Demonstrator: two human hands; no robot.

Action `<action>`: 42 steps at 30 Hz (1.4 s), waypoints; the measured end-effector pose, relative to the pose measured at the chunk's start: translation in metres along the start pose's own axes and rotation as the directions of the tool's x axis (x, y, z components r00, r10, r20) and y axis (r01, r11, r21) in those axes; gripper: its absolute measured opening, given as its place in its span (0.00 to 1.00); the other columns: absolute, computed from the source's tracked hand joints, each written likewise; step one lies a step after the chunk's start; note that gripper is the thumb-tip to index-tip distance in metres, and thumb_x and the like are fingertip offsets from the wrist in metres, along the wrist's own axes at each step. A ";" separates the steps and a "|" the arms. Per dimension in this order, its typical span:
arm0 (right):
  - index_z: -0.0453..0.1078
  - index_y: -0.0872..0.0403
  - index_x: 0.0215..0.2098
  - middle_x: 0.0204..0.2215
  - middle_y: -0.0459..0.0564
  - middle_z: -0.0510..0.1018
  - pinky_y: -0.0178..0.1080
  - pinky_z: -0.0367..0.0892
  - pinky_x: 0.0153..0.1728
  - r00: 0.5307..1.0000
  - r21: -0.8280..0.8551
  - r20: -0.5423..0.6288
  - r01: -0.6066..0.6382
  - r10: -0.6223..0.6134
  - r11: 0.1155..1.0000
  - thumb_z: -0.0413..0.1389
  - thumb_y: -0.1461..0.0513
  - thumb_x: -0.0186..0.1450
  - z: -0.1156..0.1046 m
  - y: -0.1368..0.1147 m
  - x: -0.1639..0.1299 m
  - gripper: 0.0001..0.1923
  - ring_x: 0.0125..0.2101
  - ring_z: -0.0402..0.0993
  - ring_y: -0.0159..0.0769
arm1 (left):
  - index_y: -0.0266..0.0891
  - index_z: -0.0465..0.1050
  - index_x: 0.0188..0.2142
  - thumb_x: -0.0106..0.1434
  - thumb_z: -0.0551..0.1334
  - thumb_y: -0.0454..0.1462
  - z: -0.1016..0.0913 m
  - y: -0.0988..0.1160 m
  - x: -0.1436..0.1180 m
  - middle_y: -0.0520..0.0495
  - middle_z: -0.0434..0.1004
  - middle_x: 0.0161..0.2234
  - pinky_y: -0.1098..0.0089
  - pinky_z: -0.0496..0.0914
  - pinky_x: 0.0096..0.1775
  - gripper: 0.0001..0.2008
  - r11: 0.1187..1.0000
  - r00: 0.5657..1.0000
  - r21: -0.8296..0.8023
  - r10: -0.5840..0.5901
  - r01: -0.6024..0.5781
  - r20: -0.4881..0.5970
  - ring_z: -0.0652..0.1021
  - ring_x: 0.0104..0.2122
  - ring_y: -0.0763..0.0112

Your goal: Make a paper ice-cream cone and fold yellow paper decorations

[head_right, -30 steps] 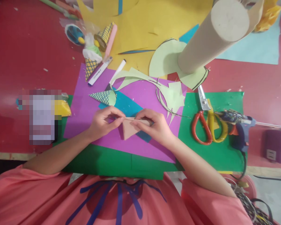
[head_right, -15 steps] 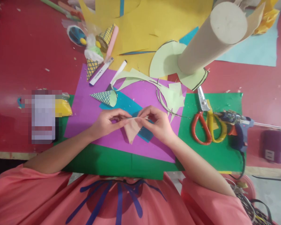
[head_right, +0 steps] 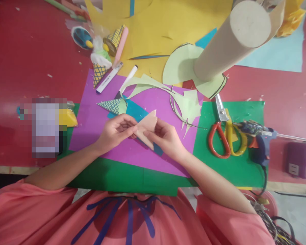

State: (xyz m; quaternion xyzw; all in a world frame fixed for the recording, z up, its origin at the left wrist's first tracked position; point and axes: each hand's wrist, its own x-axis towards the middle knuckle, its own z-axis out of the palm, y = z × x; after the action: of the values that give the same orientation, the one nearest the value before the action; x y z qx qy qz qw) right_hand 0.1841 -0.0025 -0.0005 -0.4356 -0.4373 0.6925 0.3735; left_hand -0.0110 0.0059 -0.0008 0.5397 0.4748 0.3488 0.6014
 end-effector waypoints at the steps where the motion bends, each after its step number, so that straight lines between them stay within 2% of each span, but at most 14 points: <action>1: 0.72 0.54 0.38 0.33 0.47 0.81 0.34 0.74 0.33 1.000 -0.003 -0.018 0.001 -0.001 1.000 0.65 0.60 0.59 -0.001 -0.001 0.001 0.11 0.33 0.78 0.32 | 0.37 0.71 0.36 0.61 0.65 0.42 0.000 0.000 0.000 0.51 0.79 0.27 0.79 0.75 0.27 0.10 1.000 0.999 -0.004 -0.022 0.022 0.025 0.79 0.23 0.78; 5: 0.74 0.54 0.35 0.29 0.44 0.80 0.31 0.70 0.28 0.999 -0.005 -0.050 0.017 -0.017 1.000 0.64 0.61 0.59 -0.008 -0.002 0.004 0.07 0.28 0.75 0.28 | 0.37 0.75 0.40 0.61 0.65 0.42 -0.002 -0.001 -0.001 0.49 0.81 0.29 0.79 0.75 0.26 0.11 0.999 0.998 -0.010 -0.036 0.036 0.055 0.80 0.23 0.76; 10: 0.78 0.50 0.35 0.34 0.45 0.82 0.34 0.71 0.38 1.000 0.078 0.000 0.018 -0.018 0.997 0.64 0.61 0.60 -0.014 0.001 0.004 0.04 0.35 0.78 0.31 | 0.39 0.79 0.39 0.61 0.66 0.38 -0.003 -0.002 -0.003 0.49 0.83 0.32 0.81 0.75 0.26 0.08 0.996 0.996 -0.049 0.078 -0.076 0.042 0.81 0.23 0.78; 12: 0.79 0.50 0.34 0.34 0.46 0.82 0.36 0.72 0.38 1.000 0.148 0.018 -0.020 0.018 0.989 0.66 0.60 0.57 -0.015 0.001 0.004 0.06 0.36 0.78 0.32 | 0.39 0.80 0.38 0.61 0.66 0.38 -0.003 -0.002 -0.004 0.49 0.83 0.30 0.81 0.74 0.24 0.07 0.995 0.994 -0.060 0.089 -0.085 0.057 0.80 0.22 0.78; 17: 0.79 0.51 0.29 0.29 0.46 0.82 0.35 0.70 0.29 0.992 0.253 0.087 -0.110 0.091 0.961 0.67 0.57 0.54 -0.014 -0.005 0.005 0.07 0.28 0.76 0.31 | 0.39 0.79 0.34 0.61 0.65 0.38 -0.005 -0.002 -0.003 0.49 0.82 0.29 0.82 0.74 0.23 0.05 0.993 0.992 -0.059 0.109 -0.105 0.057 0.80 0.23 0.78; 20: 0.79 0.51 0.28 0.23 0.43 0.78 0.31 0.63 0.22 0.994 0.222 0.087 -0.084 0.065 0.971 0.64 0.61 0.57 -0.014 -0.007 0.006 0.02 0.21 0.69 0.26 | 0.38 0.78 0.34 0.61 0.64 0.36 -0.006 -0.002 -0.003 0.49 0.82 0.29 0.81 0.75 0.26 0.05 0.991 0.990 -0.032 0.128 -0.127 0.058 0.81 0.24 0.78; 23: 0.79 0.52 0.28 0.22 0.42 0.75 0.30 0.57 0.20 0.998 0.135 0.057 -0.030 0.022 0.990 0.59 0.65 0.59 -0.016 -0.006 0.006 0.06 0.19 0.63 0.23 | 0.38 0.77 0.38 0.61 0.64 0.35 -0.006 -0.002 -0.004 0.49 0.82 0.31 0.80 0.76 0.30 0.06 0.986 0.984 -0.004 0.167 -0.167 0.060 0.81 0.26 0.77; 26: 0.79 0.53 0.28 0.26 0.44 0.76 0.31 0.58 0.22 0.999 0.064 0.047 0.014 -0.017 0.998 0.57 0.66 0.60 -0.019 -0.005 0.006 0.08 0.22 0.65 0.24 | 0.38 0.77 0.41 0.61 0.64 0.34 -0.006 0.000 -0.003 0.49 0.83 0.31 0.80 0.76 0.30 0.07 0.975 0.976 0.047 0.216 -0.217 0.042 0.82 0.27 0.77; 29: 0.78 0.52 0.26 0.29 0.45 0.77 0.32 0.61 0.25 0.999 0.010 0.021 0.049 -0.049 0.999 0.56 0.68 0.61 -0.019 -0.003 0.005 0.10 0.27 0.69 0.27 | 0.38 0.77 0.35 0.62 0.63 0.34 -0.006 0.001 -0.003 0.49 0.83 0.31 0.79 0.76 0.29 0.04 0.953 0.960 0.117 0.280 -0.281 0.022 0.81 0.26 0.77; 32: 0.77 0.52 0.24 0.29 0.45 0.76 0.32 0.63 0.25 0.995 -0.037 0.013 0.104 -0.103 0.994 0.56 0.68 0.61 -0.019 -0.003 0.004 0.12 0.27 0.71 0.27 | 0.38 0.77 0.33 0.62 0.62 0.34 -0.006 0.001 -0.002 0.49 0.83 0.31 0.79 0.75 0.30 0.04 0.936 0.946 0.137 0.324 -0.324 0.018 0.81 0.26 0.78; 35: 0.78 0.51 0.25 0.31 0.45 0.77 0.32 0.65 0.28 0.982 -0.116 0.040 0.190 -0.186 0.975 0.55 0.69 0.63 -0.019 -0.004 0.004 0.13 0.28 0.72 0.26 | 0.40 0.75 0.40 0.63 0.63 0.37 -0.007 0.001 -0.003 0.49 0.83 0.32 0.78 0.76 0.30 0.07 0.969 0.969 0.035 0.244 -0.245 0.035 0.82 0.27 0.76; 38: 0.78 0.52 0.25 0.32 0.47 0.78 0.33 0.66 0.30 0.964 -0.187 0.086 0.262 -0.250 0.947 0.54 0.68 0.64 -0.020 -0.006 0.004 0.13 0.30 0.73 0.28 | 0.39 0.72 0.48 0.63 0.63 0.45 -0.007 0.001 -0.002 0.48 0.83 0.30 0.77 0.76 0.27 0.16 0.997 0.989 -0.074 0.017 -0.006 0.150 0.83 0.26 0.72; 40: 0.76 0.53 0.25 0.31 0.48 0.78 0.34 0.66 0.28 0.956 -0.214 0.123 0.286 -0.265 0.934 0.54 0.67 0.64 -0.020 -0.007 0.004 0.13 0.30 0.73 0.29 | 0.37 0.74 0.46 0.64 0.62 0.46 -0.007 0.001 -0.001 0.46 0.83 0.29 0.77 0.76 0.25 0.17 0.992 0.976 -0.081 -0.078 0.096 0.204 0.83 0.25 0.71; 42: 0.73 0.54 0.24 0.31 0.48 0.77 0.33 0.65 0.26 0.961 -0.222 0.127 0.270 -0.247 0.937 0.53 0.66 0.65 -0.018 -0.007 0.004 0.13 0.28 0.71 0.28 | 0.36 0.76 0.44 0.64 0.63 0.45 -0.006 0.001 0.000 0.45 0.83 0.27 0.77 0.76 0.25 0.16 0.992 0.978 -0.076 -0.086 0.102 0.188 0.83 0.25 0.71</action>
State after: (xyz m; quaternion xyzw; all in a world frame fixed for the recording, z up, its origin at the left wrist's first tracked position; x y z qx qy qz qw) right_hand 0.2008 0.0083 0.0011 -0.3813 -0.5879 0.6007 0.3849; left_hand -0.0164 0.0082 0.0001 0.5204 0.4267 0.2885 0.6811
